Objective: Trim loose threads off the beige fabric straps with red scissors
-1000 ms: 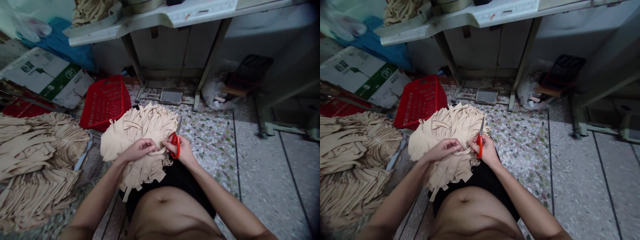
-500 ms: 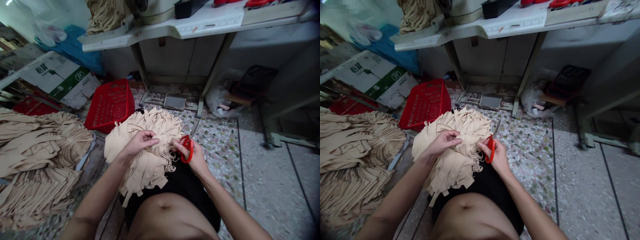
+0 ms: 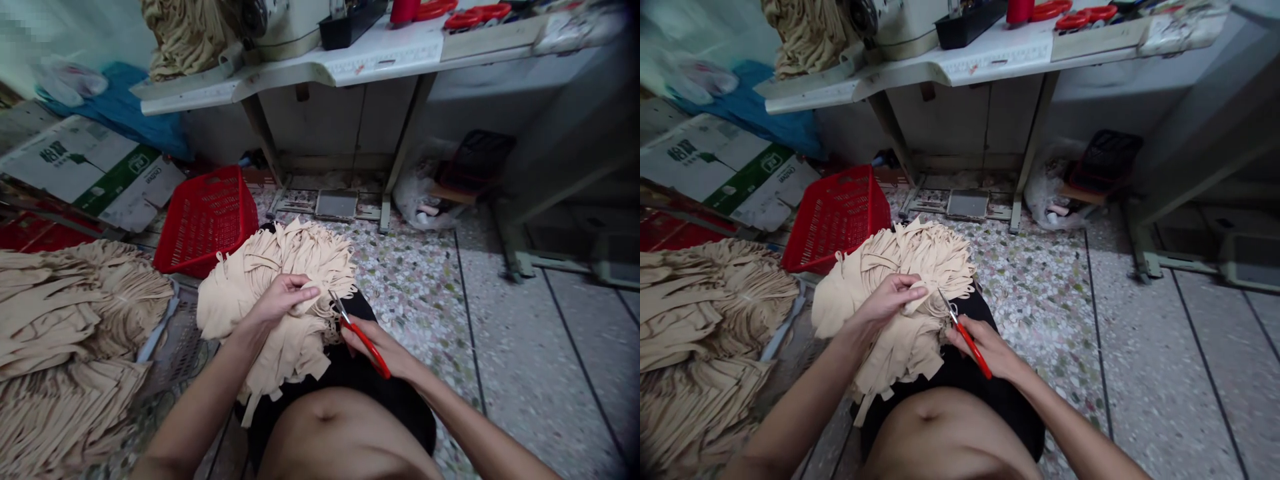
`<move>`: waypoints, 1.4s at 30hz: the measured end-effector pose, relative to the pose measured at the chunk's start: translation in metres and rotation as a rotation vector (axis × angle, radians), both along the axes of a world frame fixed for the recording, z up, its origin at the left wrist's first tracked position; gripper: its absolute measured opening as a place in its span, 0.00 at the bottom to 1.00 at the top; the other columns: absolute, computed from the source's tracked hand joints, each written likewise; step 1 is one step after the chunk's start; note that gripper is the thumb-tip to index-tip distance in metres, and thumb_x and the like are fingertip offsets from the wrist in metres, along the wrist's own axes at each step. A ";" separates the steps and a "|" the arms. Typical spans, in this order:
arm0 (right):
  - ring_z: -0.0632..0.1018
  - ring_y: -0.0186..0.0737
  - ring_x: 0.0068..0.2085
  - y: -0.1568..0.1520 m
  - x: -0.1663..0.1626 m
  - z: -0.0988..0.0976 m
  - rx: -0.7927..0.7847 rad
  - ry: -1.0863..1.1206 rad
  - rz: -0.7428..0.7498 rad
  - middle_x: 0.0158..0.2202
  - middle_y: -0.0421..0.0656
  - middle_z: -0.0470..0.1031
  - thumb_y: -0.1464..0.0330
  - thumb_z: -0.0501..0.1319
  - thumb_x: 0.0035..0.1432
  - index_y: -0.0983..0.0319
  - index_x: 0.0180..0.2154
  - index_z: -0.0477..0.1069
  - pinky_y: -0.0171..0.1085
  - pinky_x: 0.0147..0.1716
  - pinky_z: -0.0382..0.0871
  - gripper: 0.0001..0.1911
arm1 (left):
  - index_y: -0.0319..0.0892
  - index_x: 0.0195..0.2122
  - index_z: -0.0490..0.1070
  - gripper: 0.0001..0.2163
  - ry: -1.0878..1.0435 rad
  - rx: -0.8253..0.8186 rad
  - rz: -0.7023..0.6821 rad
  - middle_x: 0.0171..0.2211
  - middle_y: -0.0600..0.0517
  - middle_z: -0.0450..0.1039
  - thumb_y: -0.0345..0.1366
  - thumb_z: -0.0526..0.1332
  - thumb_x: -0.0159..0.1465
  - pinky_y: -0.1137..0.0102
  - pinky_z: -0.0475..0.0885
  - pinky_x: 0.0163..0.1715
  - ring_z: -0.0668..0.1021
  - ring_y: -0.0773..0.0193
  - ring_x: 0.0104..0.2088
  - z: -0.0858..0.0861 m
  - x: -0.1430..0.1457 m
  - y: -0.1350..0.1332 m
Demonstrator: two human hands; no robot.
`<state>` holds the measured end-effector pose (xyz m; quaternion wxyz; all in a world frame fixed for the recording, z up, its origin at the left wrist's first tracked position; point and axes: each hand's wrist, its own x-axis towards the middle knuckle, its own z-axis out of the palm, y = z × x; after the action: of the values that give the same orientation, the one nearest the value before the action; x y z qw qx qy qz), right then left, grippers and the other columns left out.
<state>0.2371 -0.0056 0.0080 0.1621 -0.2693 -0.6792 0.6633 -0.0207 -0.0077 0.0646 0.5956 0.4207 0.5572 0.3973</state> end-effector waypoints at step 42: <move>0.65 0.33 0.25 -0.030 -0.006 -0.017 -0.124 0.056 -0.120 0.23 0.35 0.63 0.47 0.59 0.68 0.60 0.29 0.62 0.32 0.24 0.56 0.25 | 0.35 0.38 0.80 0.12 0.111 -0.066 -0.239 0.35 0.48 0.79 0.40 0.70 0.62 0.74 0.69 0.38 0.77 0.65 0.35 0.003 0.019 -0.017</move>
<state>0.2308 -0.0357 -0.0088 0.2036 -0.3005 -0.6144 0.7005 -0.0022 -0.0248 0.0674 0.6206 0.4855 0.5477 0.2812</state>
